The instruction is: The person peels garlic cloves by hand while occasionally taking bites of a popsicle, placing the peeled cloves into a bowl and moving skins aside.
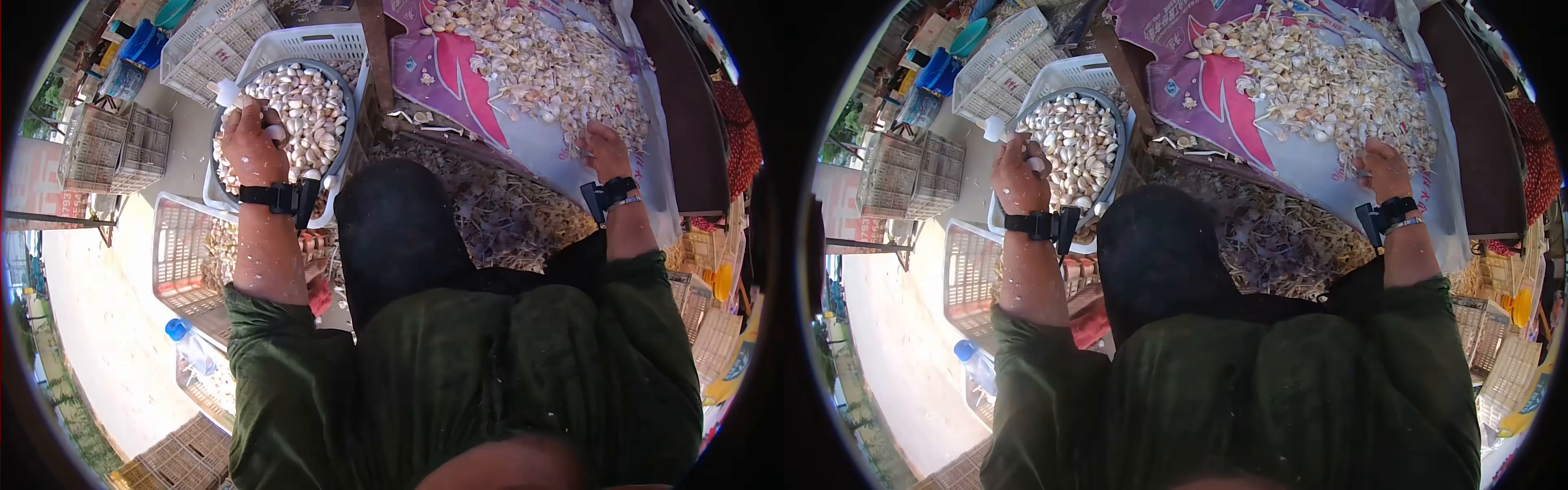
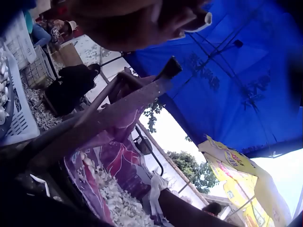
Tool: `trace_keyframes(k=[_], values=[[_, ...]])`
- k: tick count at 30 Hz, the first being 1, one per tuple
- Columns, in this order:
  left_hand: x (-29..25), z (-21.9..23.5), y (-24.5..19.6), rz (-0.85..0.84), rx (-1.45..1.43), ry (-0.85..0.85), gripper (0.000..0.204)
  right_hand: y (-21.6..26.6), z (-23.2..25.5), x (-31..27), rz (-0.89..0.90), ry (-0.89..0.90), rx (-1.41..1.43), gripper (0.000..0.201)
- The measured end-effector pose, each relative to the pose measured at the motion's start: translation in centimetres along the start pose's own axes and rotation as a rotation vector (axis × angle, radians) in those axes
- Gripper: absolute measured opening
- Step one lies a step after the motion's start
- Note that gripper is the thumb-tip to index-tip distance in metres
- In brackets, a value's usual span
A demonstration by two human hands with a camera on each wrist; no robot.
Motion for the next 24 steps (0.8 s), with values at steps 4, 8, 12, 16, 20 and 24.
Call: trace_keyframes(k=[4, 8, 12, 16, 20, 24], values=[[5.7, 3.6, 2.7, -0.025, 0.012, -0.160, 0.018, -0.2, -0.3, -0.2, 0.010, -0.008, 0.040, 0.048], [8.1, 6.2, 3.3, -0.080, 0.071, -0.208, 0.019, 0.4, -0.3, -0.9, 0.031, -0.041, 0.017, 0.044], [7.1, 7.1, 2.6, -0.115, 0.088, -0.116, 0.024, 0.7, -0.2, -1.5, 0.062, -0.067, 0.037, 0.034], [1.2, 2.6, -1.4, -0.190, 0.143, -0.081, 0.027, 0.4, 0.4, -1.5, 0.083, -0.084, 0.052, 0.030], [-5.2, -2.7, -3.9, -0.065, -0.166, 0.235, 0.024, 0.5, 1.4, -2.2, 0.087, -0.057, 0.051, 0.027], [-12.1, -7.6, -5.3, 0.057, -0.101, 0.499, 0.021, 0.1, 1.5, -2.3, 0.035, -0.012, 0.165, 0.026]])
Point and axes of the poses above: each hand's wrist, its own x-axis towards the middle knuckle, its own z-axis out of the back of the hand, y = z × x, the point moved 1 cm from there along x, towards the middle knuckle, and after that the axes turned 7 degrees about -y, right-handed, at the moved point
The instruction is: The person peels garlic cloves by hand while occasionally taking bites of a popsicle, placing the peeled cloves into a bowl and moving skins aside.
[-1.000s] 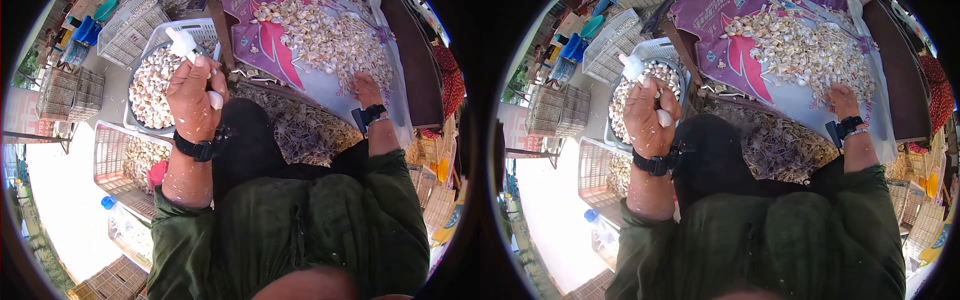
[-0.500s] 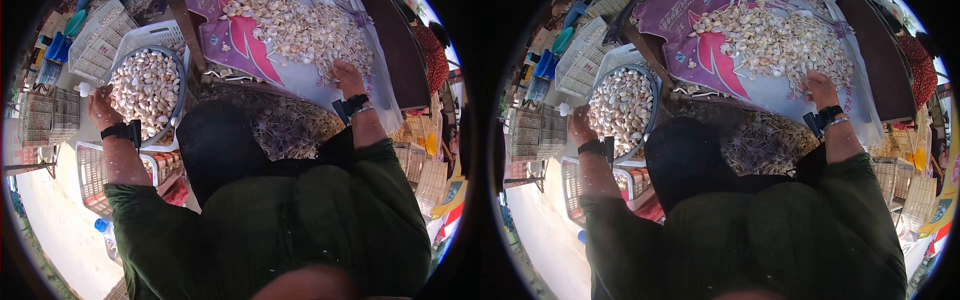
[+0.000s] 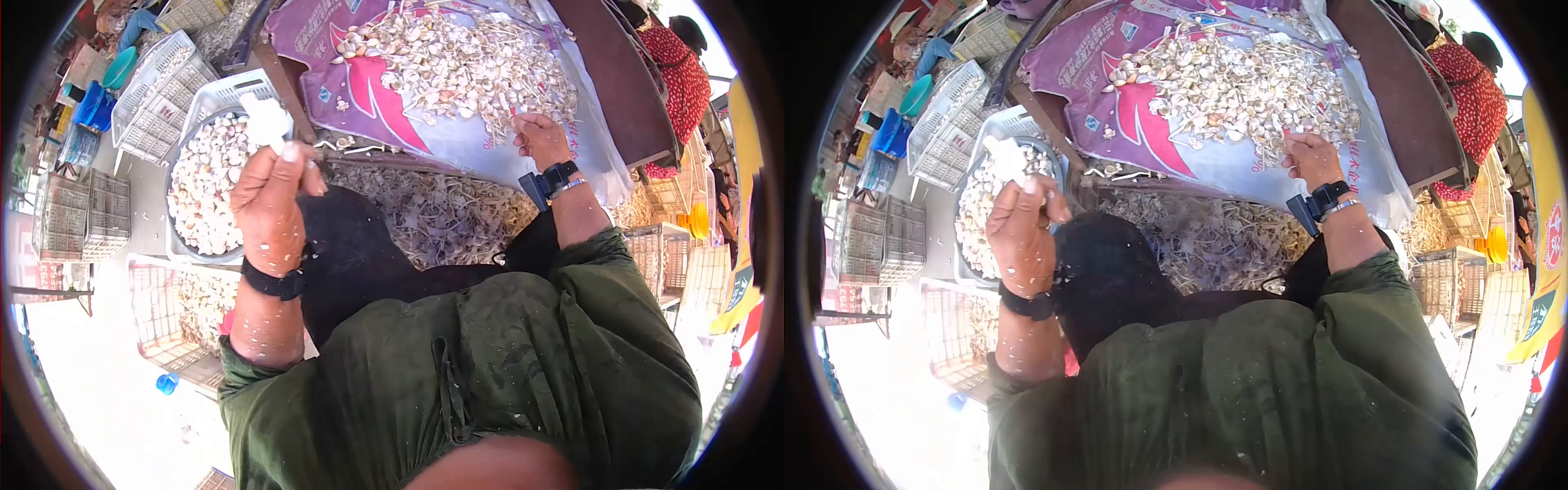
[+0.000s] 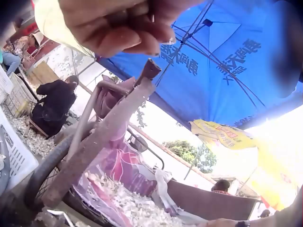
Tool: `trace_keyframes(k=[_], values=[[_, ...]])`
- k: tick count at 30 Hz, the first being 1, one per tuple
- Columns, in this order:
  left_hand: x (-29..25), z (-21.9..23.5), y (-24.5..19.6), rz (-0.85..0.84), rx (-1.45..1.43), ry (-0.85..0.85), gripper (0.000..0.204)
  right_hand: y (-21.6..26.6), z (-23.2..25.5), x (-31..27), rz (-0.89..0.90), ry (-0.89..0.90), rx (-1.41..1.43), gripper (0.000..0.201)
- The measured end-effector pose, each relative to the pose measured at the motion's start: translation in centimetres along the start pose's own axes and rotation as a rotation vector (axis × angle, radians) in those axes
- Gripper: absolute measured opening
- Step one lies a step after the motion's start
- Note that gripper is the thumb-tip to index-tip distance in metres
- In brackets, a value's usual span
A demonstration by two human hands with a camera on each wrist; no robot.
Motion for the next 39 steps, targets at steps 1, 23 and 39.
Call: trace_keyframes(k=[1, 23, 39], values=[[-0.7, -1.2, 0.3, 0.056, -0.068, 0.052, 0.022, -0.1, -0.2, 0.0, -0.027, 0.000, 0.012, 0.026], [-2.0, -8.3, 5.7, 0.194, -0.118, 0.286, 0.018, 0.9, -1.0, 2.5, 0.238, 0.045, -0.424, 0.023], [-1.1, -8.0, 0.7, 0.183, -0.032, 0.325, 0.017, 2.1, -10.1, 3.1, 0.886, 0.299, -1.266, 0.014]])
Point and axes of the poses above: each hand's wrist, its own x-axis towards the middle knuckle, its own z-axis out of the back of the hand, y = z × x, the point moved 1 cm from there along x, towards the middle knuckle, and after that the axes turned 7 degrees about -y, right-handed, at the moved point
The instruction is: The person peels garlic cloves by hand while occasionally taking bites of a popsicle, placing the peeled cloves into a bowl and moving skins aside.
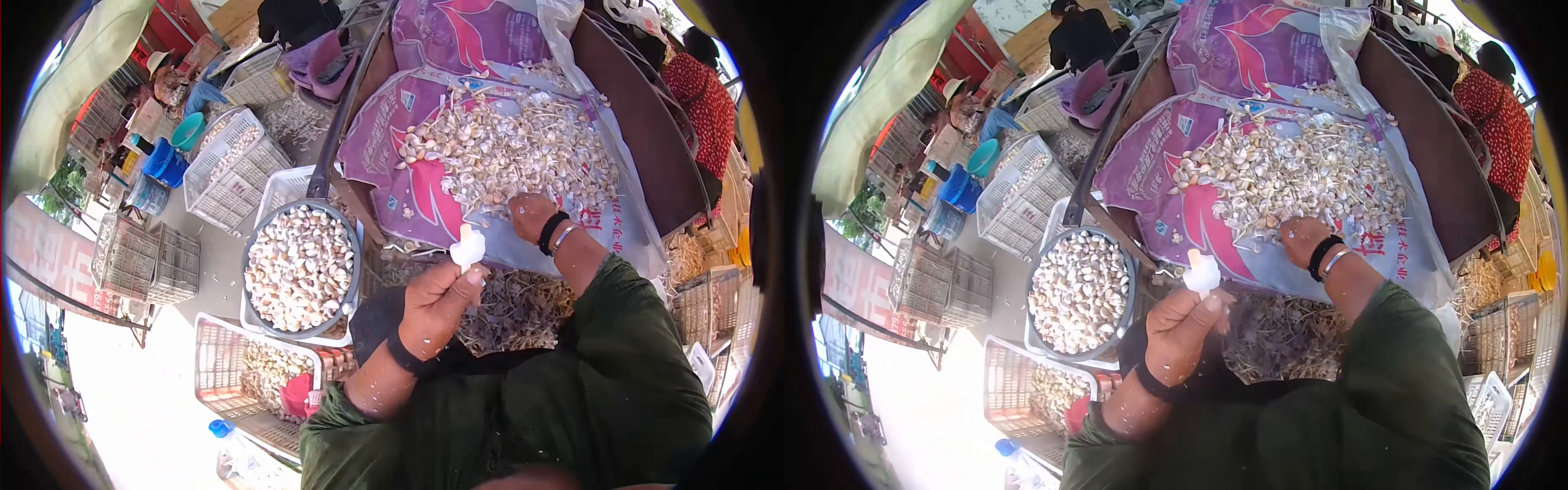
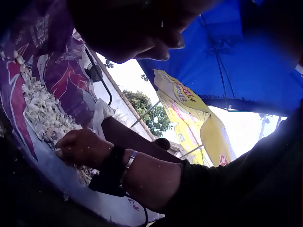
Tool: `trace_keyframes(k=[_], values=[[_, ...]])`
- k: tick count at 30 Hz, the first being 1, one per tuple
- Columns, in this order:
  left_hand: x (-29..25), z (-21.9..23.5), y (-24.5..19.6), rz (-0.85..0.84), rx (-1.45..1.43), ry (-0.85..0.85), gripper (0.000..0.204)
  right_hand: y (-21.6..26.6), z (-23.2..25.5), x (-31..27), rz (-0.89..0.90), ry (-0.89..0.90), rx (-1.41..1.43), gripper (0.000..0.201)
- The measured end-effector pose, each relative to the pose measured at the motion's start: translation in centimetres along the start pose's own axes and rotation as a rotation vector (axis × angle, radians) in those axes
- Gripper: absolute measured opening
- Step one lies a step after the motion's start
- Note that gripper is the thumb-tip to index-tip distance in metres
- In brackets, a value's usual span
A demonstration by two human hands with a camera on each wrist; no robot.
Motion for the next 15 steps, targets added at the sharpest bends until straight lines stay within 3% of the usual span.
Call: trace_keyframes(k=[4, 6, 7, 8, 10, 11, 12, 15], values=[[-1.2, -0.6, -3.5, -0.051, -0.005, 0.015, 0.018, 0.8, 1.6, -0.2, -0.008, 0.003, 0.016, 0.017], [-2.4, -1.2, -5.5, -0.256, 0.017, 0.004, 0.018, 0.4, 1.5, -1.0, -0.056, 0.066, -0.055, 0.019], [-2.4, -0.9, -6.2, -0.378, 0.016, 0.092, 0.019, 0.7, 2.0, -1.3, -0.181, 0.098, -0.019, 0.023], [-2.7, -0.7, -6.8, -0.386, 0.024, 0.083, 0.019, 0.8, 1.8, -1.6, -0.169, 0.092, -0.017, 0.023], [-3.6, -0.6, -8.3, -0.511, 0.015, 0.212, 0.021, -0.7, 0.5, -2.7, -0.251, -0.114, 0.152, 0.029], [-3.6, -0.4, -8.7, -0.586, 0.079, 0.255, 0.027, -3.2, -2.9, -3.2, -0.119, -0.229, 0.243, 0.033], [-3.7, -0.5, -9.4, -0.586, 0.092, 0.245, 0.027, -2.4, -2.5, -3.1, -0.107, -0.229, 0.254, 0.033], [-4.7, -1.9, -11.9, -0.822, 0.115, 0.313, 0.023, 0.1, 2.2, -4.3, -0.498, -0.006, 0.804, 0.034]])
Point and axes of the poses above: each hand's wrist, its own x-axis towards the middle knuckle, its own z-axis out of the back of the hand, y = z × x, the point moved 1 cm from there along x, towards the middle knuckle, and after that the axes turned 7 degrees about -y, right-handed, at the moved point
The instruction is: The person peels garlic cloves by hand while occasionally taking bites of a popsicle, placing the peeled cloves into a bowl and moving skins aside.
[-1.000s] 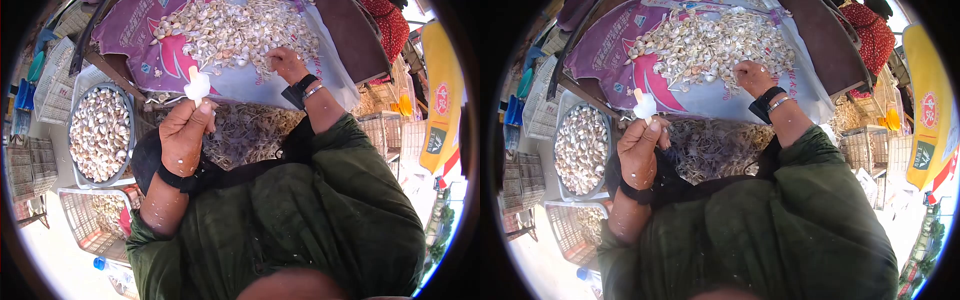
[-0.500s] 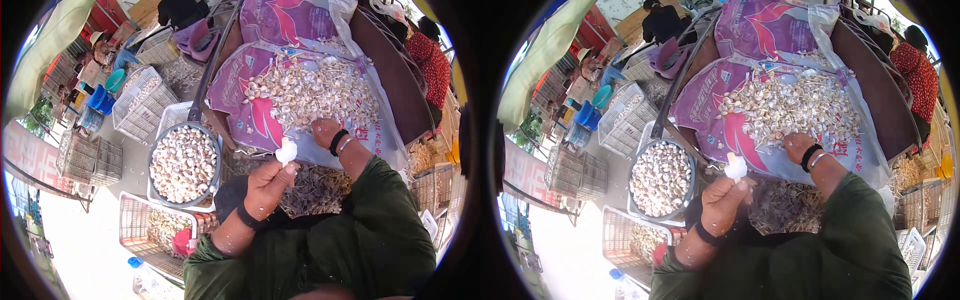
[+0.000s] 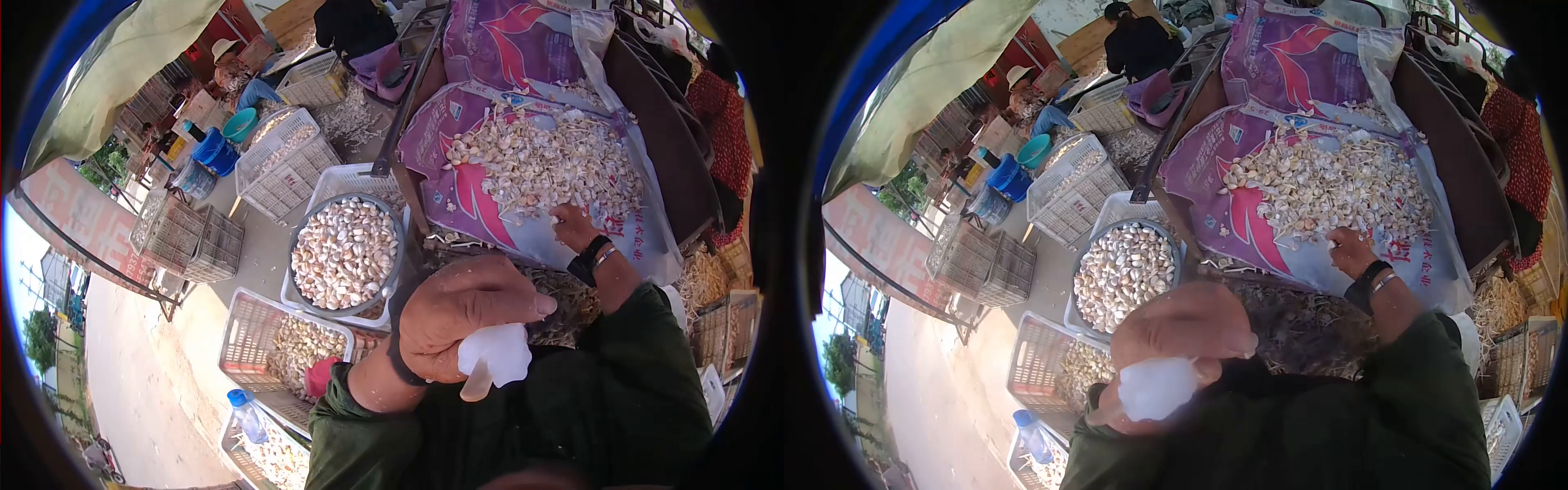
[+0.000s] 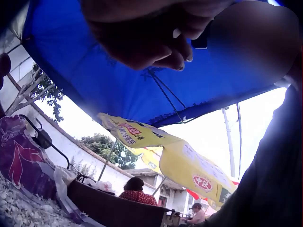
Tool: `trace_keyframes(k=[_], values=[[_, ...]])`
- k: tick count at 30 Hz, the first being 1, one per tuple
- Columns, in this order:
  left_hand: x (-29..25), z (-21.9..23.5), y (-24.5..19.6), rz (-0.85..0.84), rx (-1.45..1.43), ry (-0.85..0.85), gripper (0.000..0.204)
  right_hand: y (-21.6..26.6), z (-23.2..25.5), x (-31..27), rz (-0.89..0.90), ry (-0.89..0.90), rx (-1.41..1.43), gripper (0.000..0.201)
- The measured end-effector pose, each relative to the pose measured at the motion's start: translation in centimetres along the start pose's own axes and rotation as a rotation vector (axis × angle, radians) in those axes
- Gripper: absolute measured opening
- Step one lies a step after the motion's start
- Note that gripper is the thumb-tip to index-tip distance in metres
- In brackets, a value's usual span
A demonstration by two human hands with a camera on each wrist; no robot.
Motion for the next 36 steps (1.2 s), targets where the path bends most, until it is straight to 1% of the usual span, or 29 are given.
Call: trace_keyframes(k=[1, 3, 4, 5, 7, 8, 9, 12, 15, 17, 19, 21, 25, 27, 28, 30, 32, 34, 36], values=[[0.3, -0.3, -0.7, -0.004, 0.001, 0.001, 0.023, -0.3, -0.1, -0.6, 0.003, -0.003, 0.000, 0.034], [1.0, -0.5, -2.2, -0.078, 0.027, 0.111, 0.027, -0.3, -0.1, -2.0, 0.023, 0.013, 0.246, 0.032], [1.5, -0.5, -2.8, -0.101, -0.001, 0.194, 0.035, 0.3, 0.2, -3.0, 0.007, 0.013, 0.291, 0.032], [1.7, -0.8, -3.4, -0.106, 0.003, 0.196, 0.035, 0.8, 0.4, -3.6, 0.014, 0.011, 0.292, 0.032], [2.1, -1.6, -4.4, -0.245, 0.095, 0.249, 0.038, 1.1, 0.8, -4.5, -0.113, 0.047, 0.357, 0.032], [1.6, -1.8, -4.2, -0.308, 0.109, 0.244, 0.033, 0.8, 0.8, -4.8, -0.089, 0.047, 0.367, 0.033], [1.6, -2.2, -4.4, -0.305, 0.105, 0.245, 0.033, 1.0, 0.9, -5.3, -0.093, 0.045, 0.368, 0.033], [2.0, -3.3, -5.5, -0.447, 0.083, 0.153, 0.035, 1.6, 1.2, -6.3, -0.044, 0.022, 0.393, 0.034], [2.4, -3.7, -6.0, -0.469, 0.052, 0.170, 0.032, 1.7, 0.8, -6.4, -0.028, 0.023, 0.405, 0.034], [2.7, -3.7, -6.3, -0.474, 0.044, 0.187, 0.031, 2.0, 0.8, -6.7, -0.022, 0.054, 0.343, 0.033], [2.9, -4.1, -6.1, -0.472, 0.017, 0.204, 0.031, 1.5, 0.1, -6.8, -0.026, 0.045, 0.374, 0.033], [2.7, -4.4, -5.8, -0.548, 0.018, 0.136, 0.031, 1.0, -0.6, -7.0, -0.036, 0.047, 0.403, 0.033], [2.9, -4.4, -5.1, -0.560, 0.005, 0.107, 0.031, 1.4, -0.7, -7.0, -0.057, 0.090, 0.391, 0.033], [2.9, -4.7, -4.9, -0.550, -0.038, 0.046, 0.032, 1.3, -0.7, -7.1, -0.069, 0.096, 0.387, 0.032], [2.9, -4.5, -4.9, -0.547, -0.038, 0.045, 0.032, 1.2, -0.8, -7.2, -0.070, 0.092, 0.398, 0.032], [3.3, -4.2, -4.8, -0.550, -0.015, 0.125, 0.032, 1.5, -0.6, -6.9, -0.060, 0.073, 0.414, 0.031], [3.6, -4.3, -4.5, -0.575, -0.018, 0.129, 0.031, 1.7, -0.3, -7.2, -0.098, 0.102, 0.404, 0.031], [3.6, -4.5, -4.7, -0.589, -0.021, 0.126, 0.030, 2.0, -0.2, -7.5, -0.084, 0.103, 0.432, 0.030], [3.7, -4.6, -5.1, -0.524, -0.105, 0.165, 0.027, 2.0, 0.2, -7.8, -0.071, 0.098, 0.457, 0.030]])
Point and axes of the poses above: each hand's wrist, its own x-axis towards the middle knuckle, its own z-axis out of the back of the hand, y = z × x, the point moved 1 cm from there along x, towards the middle knuckle, and after that the axes turned 7 degrees about -y, right-handed, at the moved point
